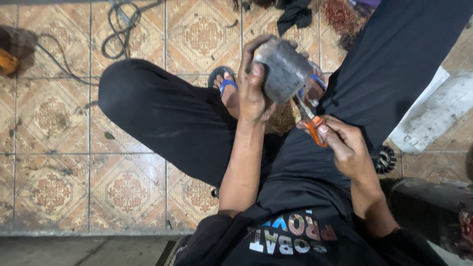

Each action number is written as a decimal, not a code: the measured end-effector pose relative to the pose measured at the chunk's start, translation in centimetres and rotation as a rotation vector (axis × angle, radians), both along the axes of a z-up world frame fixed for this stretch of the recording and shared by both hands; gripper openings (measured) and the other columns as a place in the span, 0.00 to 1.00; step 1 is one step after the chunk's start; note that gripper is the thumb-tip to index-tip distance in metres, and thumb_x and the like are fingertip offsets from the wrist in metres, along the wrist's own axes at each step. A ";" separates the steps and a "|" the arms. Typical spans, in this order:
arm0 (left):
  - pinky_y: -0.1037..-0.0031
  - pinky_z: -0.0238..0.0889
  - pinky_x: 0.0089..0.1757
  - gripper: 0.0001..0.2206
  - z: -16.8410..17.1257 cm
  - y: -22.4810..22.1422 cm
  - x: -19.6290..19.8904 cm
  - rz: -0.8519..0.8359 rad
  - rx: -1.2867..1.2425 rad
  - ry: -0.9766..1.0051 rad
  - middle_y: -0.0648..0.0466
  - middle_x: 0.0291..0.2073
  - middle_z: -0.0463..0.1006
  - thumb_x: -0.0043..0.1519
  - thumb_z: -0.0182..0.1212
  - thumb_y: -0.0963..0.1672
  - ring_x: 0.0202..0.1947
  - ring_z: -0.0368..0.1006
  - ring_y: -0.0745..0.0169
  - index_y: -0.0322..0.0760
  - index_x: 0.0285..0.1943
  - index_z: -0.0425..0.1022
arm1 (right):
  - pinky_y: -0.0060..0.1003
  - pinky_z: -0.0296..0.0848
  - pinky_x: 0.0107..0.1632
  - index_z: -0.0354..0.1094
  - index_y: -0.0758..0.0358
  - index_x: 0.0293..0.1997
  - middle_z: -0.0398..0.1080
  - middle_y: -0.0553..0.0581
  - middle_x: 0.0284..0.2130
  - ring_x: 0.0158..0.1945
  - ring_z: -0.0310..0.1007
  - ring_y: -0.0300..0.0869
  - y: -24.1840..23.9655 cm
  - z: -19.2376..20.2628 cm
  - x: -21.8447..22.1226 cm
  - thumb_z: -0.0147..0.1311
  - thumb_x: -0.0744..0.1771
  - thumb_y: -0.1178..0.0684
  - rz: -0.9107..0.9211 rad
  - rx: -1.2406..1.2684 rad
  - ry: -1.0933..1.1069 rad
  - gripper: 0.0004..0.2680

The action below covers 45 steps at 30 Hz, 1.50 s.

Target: Removing copper windings from an electric motor stator using pliers and a screwdriver.

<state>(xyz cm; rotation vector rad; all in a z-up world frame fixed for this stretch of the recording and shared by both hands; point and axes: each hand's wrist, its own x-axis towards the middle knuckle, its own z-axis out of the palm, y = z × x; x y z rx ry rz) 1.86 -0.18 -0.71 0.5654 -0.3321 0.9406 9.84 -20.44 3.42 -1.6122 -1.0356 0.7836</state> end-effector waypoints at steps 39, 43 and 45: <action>0.66 0.66 0.49 0.31 1.4 -0.1 1.3 0.038 -0.572 0.572 0.38 0.61 0.64 0.56 0.62 0.54 0.55 0.65 0.46 0.36 0.66 0.66 | 0.27 0.66 0.34 0.74 0.53 0.42 0.77 0.52 0.44 0.33 0.69 0.32 0.8 4.9 8.1 0.39 0.72 0.38 0.339 -0.251 -2.074 0.16; 0.64 0.67 0.51 0.30 0.9 -0.4 1.2 -0.016 -0.518 0.426 0.39 0.57 0.67 0.60 0.63 0.54 0.54 0.68 0.47 0.36 0.65 0.65 | 0.25 0.68 0.34 0.72 0.53 0.36 0.78 0.51 0.49 0.36 0.72 0.31 1.4 8.1 7.3 0.47 0.71 0.43 0.415 -0.159 -2.131 0.11; 0.63 0.70 0.52 0.33 0.7 -0.5 0.8 -0.059 -0.466 0.309 0.36 0.57 0.66 0.60 0.65 0.55 0.54 0.68 0.44 0.35 0.68 0.62 | 0.26 0.67 0.39 0.74 0.51 0.38 0.77 0.47 0.51 0.40 0.72 0.30 0.8 8.0 6.8 0.48 0.71 0.42 0.371 -0.147 -2.162 0.11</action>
